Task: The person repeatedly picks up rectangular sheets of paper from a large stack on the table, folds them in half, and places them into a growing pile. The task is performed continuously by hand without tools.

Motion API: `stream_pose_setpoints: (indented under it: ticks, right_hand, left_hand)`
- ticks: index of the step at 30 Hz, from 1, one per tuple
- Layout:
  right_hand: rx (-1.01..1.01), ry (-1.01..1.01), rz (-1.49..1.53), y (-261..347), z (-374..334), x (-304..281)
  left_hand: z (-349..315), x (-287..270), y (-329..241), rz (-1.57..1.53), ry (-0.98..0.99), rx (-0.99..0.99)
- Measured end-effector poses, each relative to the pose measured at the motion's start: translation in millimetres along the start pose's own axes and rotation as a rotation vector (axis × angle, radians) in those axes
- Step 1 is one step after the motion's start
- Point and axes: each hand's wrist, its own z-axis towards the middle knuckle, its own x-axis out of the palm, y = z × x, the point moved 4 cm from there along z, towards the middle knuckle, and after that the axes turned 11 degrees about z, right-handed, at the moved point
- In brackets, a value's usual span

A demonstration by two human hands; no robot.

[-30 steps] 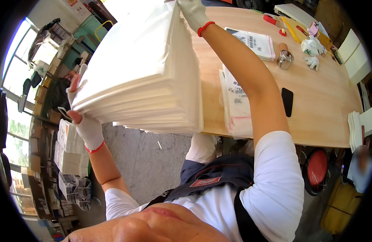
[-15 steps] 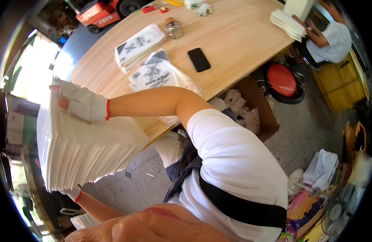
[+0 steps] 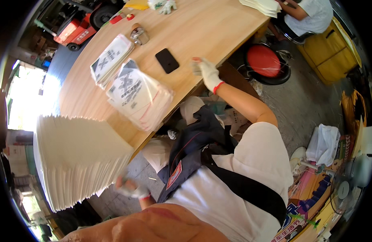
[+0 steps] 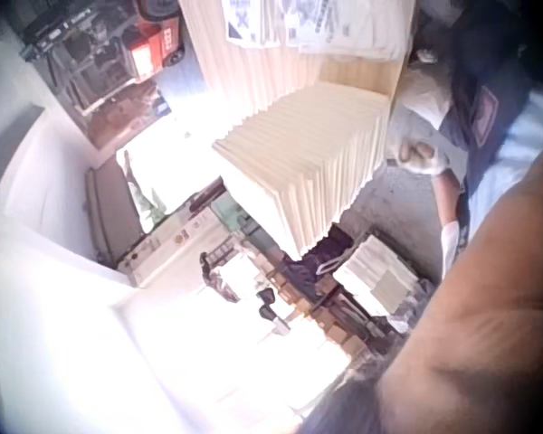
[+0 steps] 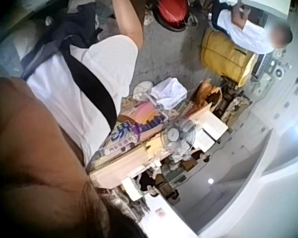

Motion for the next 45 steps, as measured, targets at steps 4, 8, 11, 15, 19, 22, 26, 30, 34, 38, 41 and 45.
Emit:
stream_pose_setpoints:
  ticks: [4,8,11,15,19,22,26,30,34,38,41,45]
  right_hand:
    - [0.063,-0.347,0.110,37,47,-136]
    - [-0.016,-0.392,0.206,98,92,-224]
    - [-0.124,-0.436,0.196,149,125,-282]
    - [-0.180,-0.515,0.236,206,147,-305]
    - [-0.185,-0.534,0.238,239,174,-321]
    - [-0.208,-0.560,0.115,249,210,-356]
    - [-0.203,-0.583,0.087,254,247,-356]
    - [-0.235,-0.592,0.052,261,272,-354]
    - [-0.258,-0.654,0.010,266,295,-366]
    - [-0.292,-0.674,-0.048,273,315,-380]
    - [-0.306,-0.641,-0.023,275,330,-401]
    - [-0.394,-0.689,0.027,271,336,-405]
  left_hand:
    - [8,169,-66,-0.083,0.868,0.415]
    - [-23,310,-81,-0.008,1.099,0.597]
    - [-45,399,-77,0.161,1.093,0.699]
    - [-58,478,-74,0.311,1.117,0.678]
    - [-57,518,-81,0.399,1.071,0.728]
    - [-54,533,-93,0.405,1.160,0.762]
    - [-49,549,-99,0.284,1.148,0.777]
    - [-42,573,-105,0.156,1.159,0.824]
    - [-38,585,-111,0.167,1.272,0.866]
    - [-41,588,-111,0.090,1.246,0.837]
    - [-41,591,-112,0.072,1.263,0.836]
    - [-39,592,-113,0.059,1.279,0.838]
